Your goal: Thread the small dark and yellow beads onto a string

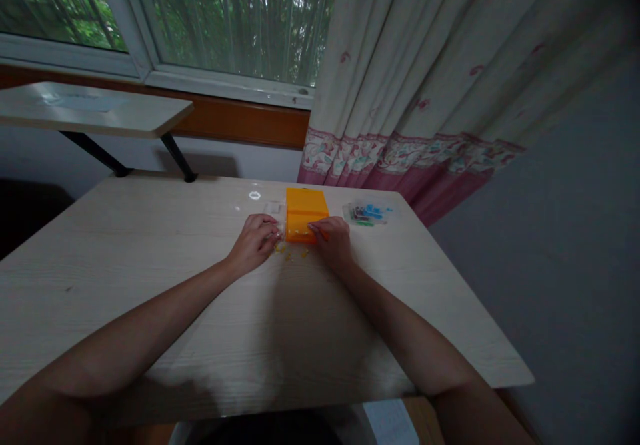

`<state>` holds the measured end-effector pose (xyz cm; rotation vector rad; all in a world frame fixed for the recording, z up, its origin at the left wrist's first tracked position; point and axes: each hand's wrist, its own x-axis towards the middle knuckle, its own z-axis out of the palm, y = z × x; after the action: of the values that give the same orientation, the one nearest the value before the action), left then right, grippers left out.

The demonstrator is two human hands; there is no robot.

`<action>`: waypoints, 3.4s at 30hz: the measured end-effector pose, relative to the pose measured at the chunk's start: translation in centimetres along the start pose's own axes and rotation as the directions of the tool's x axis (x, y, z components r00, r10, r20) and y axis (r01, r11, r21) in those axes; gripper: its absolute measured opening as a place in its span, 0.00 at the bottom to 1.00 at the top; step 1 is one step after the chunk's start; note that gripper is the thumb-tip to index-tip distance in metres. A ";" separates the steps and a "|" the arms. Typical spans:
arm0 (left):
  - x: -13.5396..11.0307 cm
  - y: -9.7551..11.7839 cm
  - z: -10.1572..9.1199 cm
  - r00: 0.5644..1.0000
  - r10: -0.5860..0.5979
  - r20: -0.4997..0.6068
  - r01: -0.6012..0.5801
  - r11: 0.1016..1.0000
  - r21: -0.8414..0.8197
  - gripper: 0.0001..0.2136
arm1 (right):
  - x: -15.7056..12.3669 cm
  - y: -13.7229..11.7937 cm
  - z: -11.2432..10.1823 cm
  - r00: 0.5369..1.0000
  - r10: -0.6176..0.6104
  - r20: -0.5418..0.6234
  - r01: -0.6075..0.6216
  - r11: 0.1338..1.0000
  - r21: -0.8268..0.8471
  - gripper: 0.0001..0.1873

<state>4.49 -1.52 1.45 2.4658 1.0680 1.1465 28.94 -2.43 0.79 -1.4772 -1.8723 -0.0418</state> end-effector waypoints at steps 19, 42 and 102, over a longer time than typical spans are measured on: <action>0.0 0.1 -0.9 0.992 0.094 0.089 -0.104 0.988 0.117 0.09 | 0.1 0.0 0.0 1.000 0.025 0.005 -0.025 0.999 0.044 0.14; 0.2 -0.8 -1.9 0.908 0.240 0.342 -0.306 0.940 0.152 0.10 | 0.0 0.0 0.0 1.000 -0.008 0.012 0.008 1.000 0.021 0.16; 0.2 0.3 0.4 0.999 0.008 -0.051 -0.011 0.998 -0.064 0.08 | -0.9 -2.5 -0.9 0.911 -0.402 -0.094 0.395 0.914 -0.089 0.06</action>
<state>4.99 -1.58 1.42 2.4078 1.0177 1.2325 27.32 -4.47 1.98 -1.0861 -2.0675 -0.3778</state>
